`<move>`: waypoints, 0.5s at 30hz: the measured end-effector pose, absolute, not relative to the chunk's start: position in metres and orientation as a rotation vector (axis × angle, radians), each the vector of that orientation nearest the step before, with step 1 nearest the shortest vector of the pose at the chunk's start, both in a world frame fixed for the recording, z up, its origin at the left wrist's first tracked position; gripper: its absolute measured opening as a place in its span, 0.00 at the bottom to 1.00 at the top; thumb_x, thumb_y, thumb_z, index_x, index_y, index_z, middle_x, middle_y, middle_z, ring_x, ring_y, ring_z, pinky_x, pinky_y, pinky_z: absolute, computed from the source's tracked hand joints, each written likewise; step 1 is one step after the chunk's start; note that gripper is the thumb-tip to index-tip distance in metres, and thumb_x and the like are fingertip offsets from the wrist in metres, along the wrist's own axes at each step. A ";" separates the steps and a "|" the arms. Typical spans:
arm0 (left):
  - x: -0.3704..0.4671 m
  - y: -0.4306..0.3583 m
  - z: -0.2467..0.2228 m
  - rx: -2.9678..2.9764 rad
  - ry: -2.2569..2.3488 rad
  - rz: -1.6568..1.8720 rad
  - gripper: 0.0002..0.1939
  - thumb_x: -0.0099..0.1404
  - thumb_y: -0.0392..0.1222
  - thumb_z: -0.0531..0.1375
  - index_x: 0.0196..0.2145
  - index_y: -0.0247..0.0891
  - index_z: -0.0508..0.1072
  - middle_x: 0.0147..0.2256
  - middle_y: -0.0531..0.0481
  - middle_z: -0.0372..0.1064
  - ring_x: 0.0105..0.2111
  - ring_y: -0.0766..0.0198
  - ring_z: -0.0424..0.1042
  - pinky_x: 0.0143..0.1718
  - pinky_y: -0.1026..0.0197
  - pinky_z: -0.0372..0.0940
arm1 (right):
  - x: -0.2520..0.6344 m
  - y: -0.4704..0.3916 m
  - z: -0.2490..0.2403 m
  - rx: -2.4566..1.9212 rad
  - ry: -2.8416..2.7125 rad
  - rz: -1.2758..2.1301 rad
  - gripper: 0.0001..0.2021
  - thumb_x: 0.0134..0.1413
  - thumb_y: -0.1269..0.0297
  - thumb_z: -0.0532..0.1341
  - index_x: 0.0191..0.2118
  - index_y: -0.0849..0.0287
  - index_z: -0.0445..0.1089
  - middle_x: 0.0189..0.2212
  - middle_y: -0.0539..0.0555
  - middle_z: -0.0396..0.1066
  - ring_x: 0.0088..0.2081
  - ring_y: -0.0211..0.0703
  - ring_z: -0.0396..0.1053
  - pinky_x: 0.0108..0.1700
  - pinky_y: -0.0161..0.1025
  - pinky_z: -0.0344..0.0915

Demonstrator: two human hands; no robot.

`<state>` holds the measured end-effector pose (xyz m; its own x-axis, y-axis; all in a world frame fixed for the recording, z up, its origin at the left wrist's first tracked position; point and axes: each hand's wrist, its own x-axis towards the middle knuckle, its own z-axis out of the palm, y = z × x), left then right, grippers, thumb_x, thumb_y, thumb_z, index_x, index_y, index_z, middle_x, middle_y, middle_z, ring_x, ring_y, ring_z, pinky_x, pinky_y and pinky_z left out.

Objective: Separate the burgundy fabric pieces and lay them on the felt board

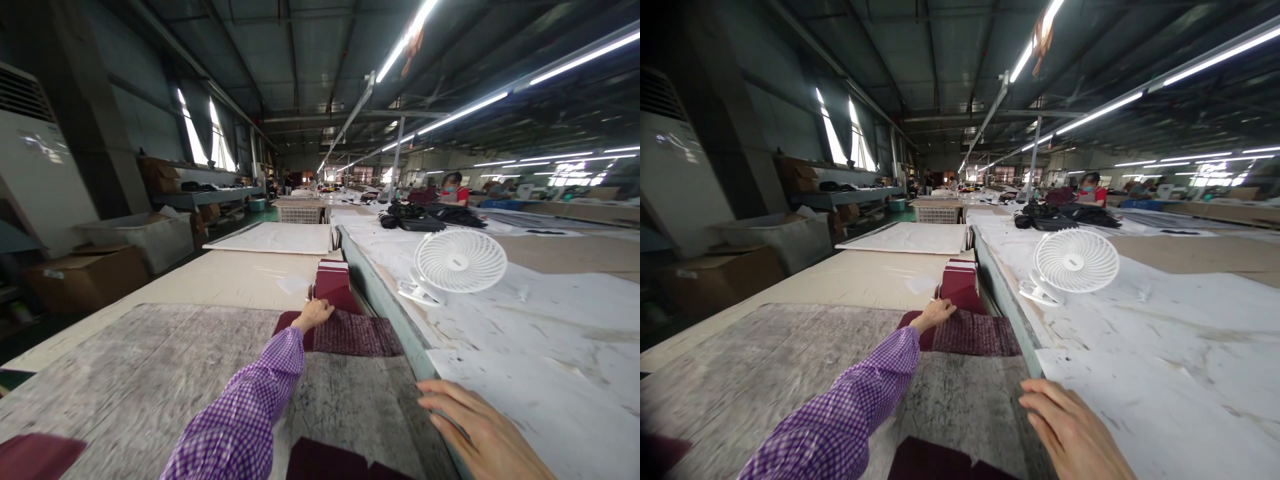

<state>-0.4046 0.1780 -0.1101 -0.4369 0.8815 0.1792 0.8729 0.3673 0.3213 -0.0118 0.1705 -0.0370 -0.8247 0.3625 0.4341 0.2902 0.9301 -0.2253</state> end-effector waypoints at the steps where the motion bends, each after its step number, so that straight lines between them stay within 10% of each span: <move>1: -0.406 0.179 -0.109 1.644 2.554 0.599 0.19 0.67 0.49 0.49 0.39 0.38 0.75 0.39 0.43 0.75 0.44 0.55 0.72 0.48 0.55 0.62 | -0.012 0.170 -0.037 -0.474 -2.608 0.205 0.15 0.60 0.61 0.52 0.38 0.50 0.77 0.46 0.52 0.74 0.44 0.45 0.74 0.47 0.42 0.73; 7: -0.421 0.164 -0.106 1.635 2.348 0.688 0.29 0.69 0.56 0.42 0.35 0.35 0.77 0.34 0.45 0.76 0.36 0.57 0.73 0.41 0.58 0.65 | -0.011 0.169 -0.039 -0.502 -2.618 0.214 0.15 0.60 0.61 0.51 0.38 0.50 0.77 0.47 0.52 0.73 0.45 0.45 0.73 0.47 0.42 0.73; 15: -0.453 0.144 -0.107 1.754 2.133 0.693 0.20 0.52 0.27 0.54 0.40 0.37 0.78 0.38 0.53 0.77 0.39 0.60 0.71 0.43 0.62 0.65 | -0.013 0.171 -0.037 -0.449 -2.595 0.184 0.15 0.60 0.59 0.52 0.37 0.48 0.77 0.45 0.51 0.74 0.44 0.45 0.74 0.45 0.41 0.74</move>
